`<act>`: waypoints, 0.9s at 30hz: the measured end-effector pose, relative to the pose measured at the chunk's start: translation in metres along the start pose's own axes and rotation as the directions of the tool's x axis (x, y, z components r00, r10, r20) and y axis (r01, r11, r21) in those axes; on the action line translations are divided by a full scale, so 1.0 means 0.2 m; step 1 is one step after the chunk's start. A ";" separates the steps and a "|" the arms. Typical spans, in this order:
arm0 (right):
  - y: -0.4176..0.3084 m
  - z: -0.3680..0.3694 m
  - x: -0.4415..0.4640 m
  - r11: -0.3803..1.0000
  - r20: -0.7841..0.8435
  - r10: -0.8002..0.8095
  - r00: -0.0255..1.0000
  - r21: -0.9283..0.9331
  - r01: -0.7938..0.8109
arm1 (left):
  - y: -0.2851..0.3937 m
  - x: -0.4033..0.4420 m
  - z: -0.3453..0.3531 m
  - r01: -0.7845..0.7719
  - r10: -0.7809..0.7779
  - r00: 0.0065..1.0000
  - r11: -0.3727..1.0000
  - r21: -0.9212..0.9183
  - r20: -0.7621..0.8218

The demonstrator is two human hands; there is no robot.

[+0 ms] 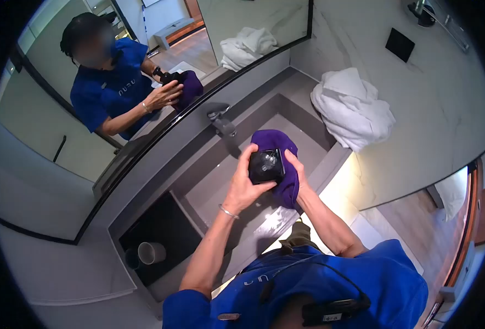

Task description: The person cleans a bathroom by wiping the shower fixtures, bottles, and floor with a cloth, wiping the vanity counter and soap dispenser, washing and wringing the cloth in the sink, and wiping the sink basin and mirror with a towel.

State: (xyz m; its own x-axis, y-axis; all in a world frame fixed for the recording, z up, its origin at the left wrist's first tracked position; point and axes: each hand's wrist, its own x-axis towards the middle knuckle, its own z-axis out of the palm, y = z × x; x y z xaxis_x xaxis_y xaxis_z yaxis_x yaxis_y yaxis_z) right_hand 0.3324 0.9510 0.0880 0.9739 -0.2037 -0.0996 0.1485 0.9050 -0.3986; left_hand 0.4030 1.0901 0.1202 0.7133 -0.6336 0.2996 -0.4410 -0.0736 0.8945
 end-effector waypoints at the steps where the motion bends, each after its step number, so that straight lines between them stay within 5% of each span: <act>1: -0.06 -0.02 0.02 0.980 -0.065 -0.109 0.992 -0.172 0.097 | -0.01 0.06 0.06 -0.053 0.055 0.998 0.997 -0.056 0.029; 3: -0.18 -0.04 0.06 0.830 -0.105 -0.347 0.932 -0.498 0.253 | -0.05 0.14 0.18 0.118 -0.124 0.992 0.953 -0.280 -0.001; 5: -0.27 -0.11 0.15 0.609 0.073 -0.501 0.862 -0.678 0.412 | -0.11 0.26 0.31 0.190 -0.186 0.978 0.981 0.034 -0.098; 7: -0.38 -0.15 0.20 0.293 0.216 -0.547 0.809 -0.856 0.427 | -0.13 0.36 0.45 0.248 -0.224 0.945 0.966 0.075 -0.238; 9: -0.48 -0.22 0.29 0.177 0.244 -0.583 0.775 -0.893 0.414 | -0.10 0.49 0.55 0.304 -0.243 0.893 0.946 0.111 -0.379; 11: -0.58 -0.26 0.45 0.691 -0.098 -0.514 0.852 -0.636 0.344 | -0.02 0.59 0.59 0.295 -0.259 0.837 0.956 -0.001 -0.482; 12: -0.69 -0.20 0.50 0.838 -0.172 -0.470 0.866 -0.396 0.376 | -0.15 0.62 0.60 0.246 -0.369 0.857 0.906 -0.344 -0.360; 13: -0.79 -0.23 0.61 0.853 -0.216 -0.489 0.845 -0.321 0.412 | -0.13 0.65 0.60 0.243 -0.369 0.845 0.909 -0.338 -0.386; 15: -0.96 -0.20 0.75 0.672 -0.088 -0.671 0.736 -0.491 0.554 | -0.05 0.70 0.59 0.391 -0.395 0.797 0.914 -0.108 -0.457; 16: -1.04 -0.29 0.86 0.452 -0.007 -0.740 0.673 -0.747 0.488 | -0.11 0.72 0.60 0.398 -0.391 0.774 0.912 -0.098 -0.498; 17: -1.10 -0.39 0.98 0.060 0.182 -0.815 0.551 -0.918 0.391 | -0.11 0.74 0.61 0.421 -0.359 0.762 0.907 -0.009 -0.539; 18: -1.14 -0.46 1.07 -0.118 0.211 -0.790 0.576 -0.974 0.196 | -0.11 0.76 0.62 0.408 -0.310 0.760 0.912 0.048 -0.571; 19: -1.16 -0.51 1.14 -0.299 0.235 -0.762 0.603 -0.954 -0.006 | -0.11 0.77 0.63 0.395 -0.261 0.759 0.913 0.104 -0.596; 20: -1.15 -0.59 1.22 -0.306 0.244 -0.751 0.613 -0.952 0.004 | -0.12 0.78 0.64 0.401 -0.264 0.748 0.911 0.097 -0.609; 22: -1.09 -0.76 1.37 -0.654 0.147 -0.628 0.764 -0.632 -0.415 | -0.13 0.77 0.65 0.419 -0.123 0.729 0.858 0.298 -0.674; 25: -1.05 -0.86 1.65 -0.673 0.258 -0.618 0.743 -0.663 -0.329 | -0.15 0.77 0.60 0.566 -0.299 0.692 0.790 0.236 -0.657; 27: -1.06 -0.86 1.74 -0.675 0.285 -0.590 0.756 -0.688 -0.267 | -0.20 0.74 0.60 0.580 -0.269 0.682 0.765 0.280 -0.680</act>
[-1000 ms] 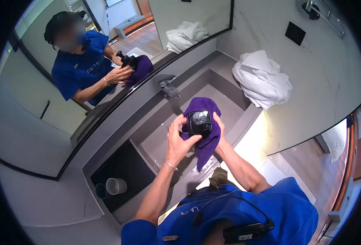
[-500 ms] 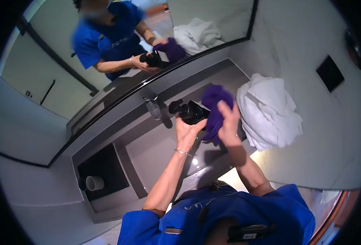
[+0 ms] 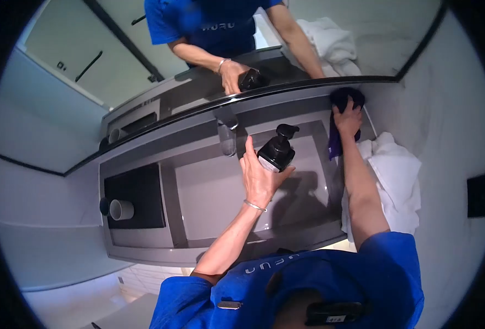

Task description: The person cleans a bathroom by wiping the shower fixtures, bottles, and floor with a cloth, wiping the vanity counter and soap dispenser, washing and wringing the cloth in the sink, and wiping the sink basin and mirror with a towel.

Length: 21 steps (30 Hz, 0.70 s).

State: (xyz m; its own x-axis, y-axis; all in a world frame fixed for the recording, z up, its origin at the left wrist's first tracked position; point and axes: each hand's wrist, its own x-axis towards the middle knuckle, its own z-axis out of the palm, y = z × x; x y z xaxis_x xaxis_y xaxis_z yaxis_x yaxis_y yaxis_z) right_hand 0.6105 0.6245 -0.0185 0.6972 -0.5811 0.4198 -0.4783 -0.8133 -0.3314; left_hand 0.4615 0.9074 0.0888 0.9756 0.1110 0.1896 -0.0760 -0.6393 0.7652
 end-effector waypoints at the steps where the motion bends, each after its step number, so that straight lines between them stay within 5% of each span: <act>1: -0.02 0.04 0.05 0.997 -0.005 -0.048 0.999 0.055 0.048 | -0.01 0.01 -0.02 0.040 -0.040 0.999 0.999 0.013 0.007; 7: -0.06 0.04 0.06 0.948 0.011 -0.179 0.984 0.269 0.169 | -0.12 0.04 0.07 0.125 -0.124 0.992 0.992 0.023 -0.024; 9: -0.07 0.02 0.01 0.853 -0.025 -0.386 0.922 0.372 0.367 | -0.16 0.06 0.15 0.017 -0.011 0.996 0.998 0.062 -0.094; 13: -0.09 -0.05 -0.03 0.725 0.115 -0.555 0.824 0.552 0.411 | -0.21 0.21 0.32 0.025 -0.045 0.976 0.995 -0.098 -0.215; 16: -0.10 -0.09 -0.03 0.739 0.225 -0.552 0.803 0.578 0.346 | -0.22 0.36 0.39 0.120 -0.133 0.949 0.991 -0.062 -0.286; 21: -0.12 -0.11 -0.06 0.739 0.153 -0.519 0.841 0.575 0.351 | -0.22 0.54 0.47 0.308 -0.292 0.895 0.951 -0.007 -0.336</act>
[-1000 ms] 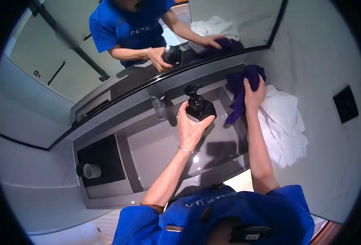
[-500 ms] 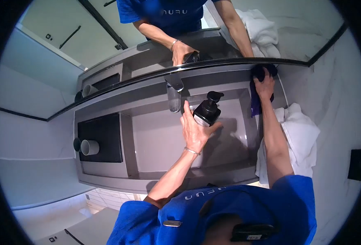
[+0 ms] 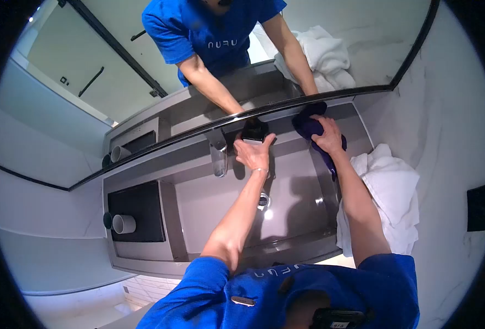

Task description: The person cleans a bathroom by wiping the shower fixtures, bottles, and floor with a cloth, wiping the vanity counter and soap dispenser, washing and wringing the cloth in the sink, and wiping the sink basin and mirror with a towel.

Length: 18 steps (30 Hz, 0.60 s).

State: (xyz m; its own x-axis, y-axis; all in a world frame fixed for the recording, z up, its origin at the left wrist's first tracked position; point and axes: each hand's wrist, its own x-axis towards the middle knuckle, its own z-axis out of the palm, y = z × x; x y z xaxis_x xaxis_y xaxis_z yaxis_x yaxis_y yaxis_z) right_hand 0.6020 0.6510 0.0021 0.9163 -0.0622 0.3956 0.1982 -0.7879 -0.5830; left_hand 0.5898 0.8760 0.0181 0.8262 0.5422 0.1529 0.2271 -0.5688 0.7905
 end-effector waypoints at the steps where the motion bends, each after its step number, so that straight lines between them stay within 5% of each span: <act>1: -0.03 0.01 -0.02 1.000 -0.001 0.001 1.000 0.000 -0.001 | 0.04 0.02 0.03 -0.001 0.001 1.000 1.000 0.000 0.001; 3: -0.10 0.02 -0.04 0.985 -0.054 0.144 0.988 -0.085 -0.149 | 0.12 0.05 0.07 0.204 -0.214 0.975 0.968 0.145 0.063; 7: -0.15 0.05 -0.10 0.973 -0.163 0.159 0.974 -0.141 -0.183 | 0.09 0.02 0.00 0.060 -0.146 0.957 0.946 0.320 0.252; 9: -0.12 0.04 -0.13 0.978 -0.187 0.143 0.972 -0.126 -0.168 | -0.10 0.12 -0.09 -0.004 0.033 0.960 0.995 -0.103 0.277; 11: -0.08 0.01 -0.13 0.915 -0.184 0.302 0.935 0.332 -0.230 | -0.23 0.21 -0.13 0.140 0.058 0.929 0.860 -0.491 0.367; 12: -0.06 0.01 -0.14 0.767 -0.178 0.448 0.876 0.581 -0.274 | -0.25 0.22 -0.14 0.142 0.055 0.928 0.862 -0.487 0.368; 13: -0.04 0.02 -0.16 0.766 -0.176 0.449 0.876 0.580 -0.277 | -0.25 0.25 -0.14 0.132 0.032 0.905 0.927 -0.352 0.424; 15: -0.10 -0.07 -0.20 0.151 -0.025 0.692 0.721 0.982 -0.111 | -0.10 0.25 -0.18 0.112 0.005 0.880 0.970 -0.217 0.475; 17: -0.21 -0.19 -0.22 0.217 -0.118 0.710 0.694 0.975 -0.056 | 0.21 0.18 -0.26 0.047 -0.126 0.808 0.988 0.150 0.576; 18: -0.22 -0.21 -0.21 0.510 -0.336 0.644 0.687 0.858 -0.059 | 0.24 0.16 -0.20 0.050 -0.129 0.807 0.987 0.152 0.576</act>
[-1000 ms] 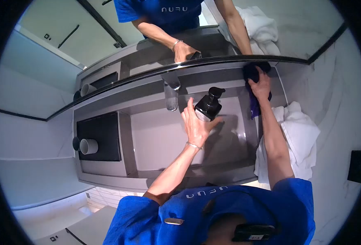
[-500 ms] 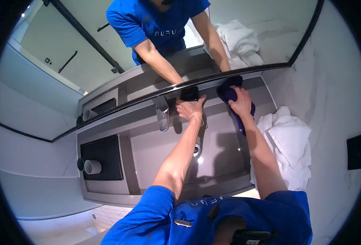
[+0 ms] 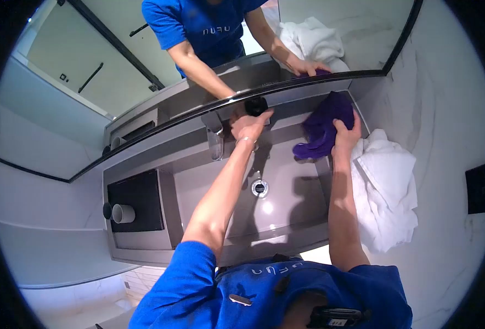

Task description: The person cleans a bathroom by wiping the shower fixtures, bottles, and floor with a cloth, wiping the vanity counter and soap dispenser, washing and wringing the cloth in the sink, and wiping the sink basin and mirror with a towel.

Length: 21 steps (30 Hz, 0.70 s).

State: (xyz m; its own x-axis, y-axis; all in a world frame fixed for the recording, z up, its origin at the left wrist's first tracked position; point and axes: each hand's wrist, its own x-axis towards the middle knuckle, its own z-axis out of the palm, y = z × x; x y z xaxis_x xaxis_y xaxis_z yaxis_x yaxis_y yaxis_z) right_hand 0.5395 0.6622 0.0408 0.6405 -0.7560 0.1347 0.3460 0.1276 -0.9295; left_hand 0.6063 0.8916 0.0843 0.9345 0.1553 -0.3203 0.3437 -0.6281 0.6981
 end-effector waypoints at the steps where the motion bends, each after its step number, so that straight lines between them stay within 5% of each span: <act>1: -0.03 0.00 0.01 0.951 -0.004 -0.229 0.973 -0.216 0.223 | 0.05 0.02 0.06 -0.017 0.047 0.986 0.982 0.186 -0.161; 2: -0.08 -0.03 0.03 0.841 0.015 -0.303 0.953 -0.467 0.275 | 0.08 0.04 0.09 -0.006 0.127 0.943 0.931 0.365 -0.307; 3: -0.08 -0.05 0.06 0.841 0.010 -0.310 0.951 -0.463 0.279 | 0.05 0.09 0.11 -0.014 0.136 0.941 0.931 0.366 -0.309; 5: -0.03 -0.13 0.11 0.443 0.093 -0.216 0.972 -0.878 0.182 | -0.02 0.20 0.09 -0.220 0.297 0.947 0.875 0.432 -0.119; 6: -0.01 -0.14 0.15 0.347 0.100 -0.075 0.992 -0.930 0.120 | -0.03 0.21 0.04 -0.293 0.336 0.942 0.843 0.450 -0.018; 7: 0.02 -0.14 0.17 0.350 0.078 -0.070 0.995 -0.932 0.097 | -0.06 0.20 0.02 -0.406 0.439 0.898 0.847 0.344 -0.021; 9: -0.02 -0.05 0.19 0.348 -0.005 0.089 0.996 -0.937 -0.036 | -0.01 0.21 -0.10 -0.314 0.217 0.935 0.874 0.370 0.280; 10: 0.04 -0.05 0.20 0.398 -0.009 0.050 0.999 -0.917 -0.029 | -0.05 0.23 -0.11 -0.320 0.216 0.932 0.866 0.383 0.290; 13: 0.13 -0.04 0.26 0.298 -0.011 -0.010 1.000 -0.955 -0.008 | -0.18 0.26 -0.06 -0.264 0.249 0.965 0.896 0.356 0.087; 15: 0.22 -0.06 0.30 0.293 -0.005 -0.086 0.996 -0.956 0.021 | -0.19 0.13 0.02 -0.441 0.459 0.799 0.886 0.141 -0.389; 17: 0.27 -0.08 0.34 0.372 0.226 -0.064 0.972 -0.898 0.234 | -0.05 -0.01 0.09 -0.105 0.145 0.937 0.985 0.139 -0.316; 20: 0.21 -0.05 0.29 0.530 0.473 -0.011 0.881 -0.744 0.406 | -0.13 0.15 0.20 -0.037 0.100 0.923 0.984 0.173 -0.372; 21: 0.20 -0.04 0.28 0.601 0.592 0.002 0.806 -0.645 0.472 | -0.23 0.28 0.18 -0.085 0.123 0.963 0.982 0.166 -0.239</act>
State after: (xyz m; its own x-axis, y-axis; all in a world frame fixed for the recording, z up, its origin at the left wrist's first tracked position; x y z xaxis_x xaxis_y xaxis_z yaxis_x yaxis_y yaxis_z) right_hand 0.5843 0.6194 0.0089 0.9228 -0.2294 0.3096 0.0681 -0.6938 -0.7170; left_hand 0.6393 0.9021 0.0117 0.9646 0.2545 -0.0692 0.2432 -0.7570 0.6065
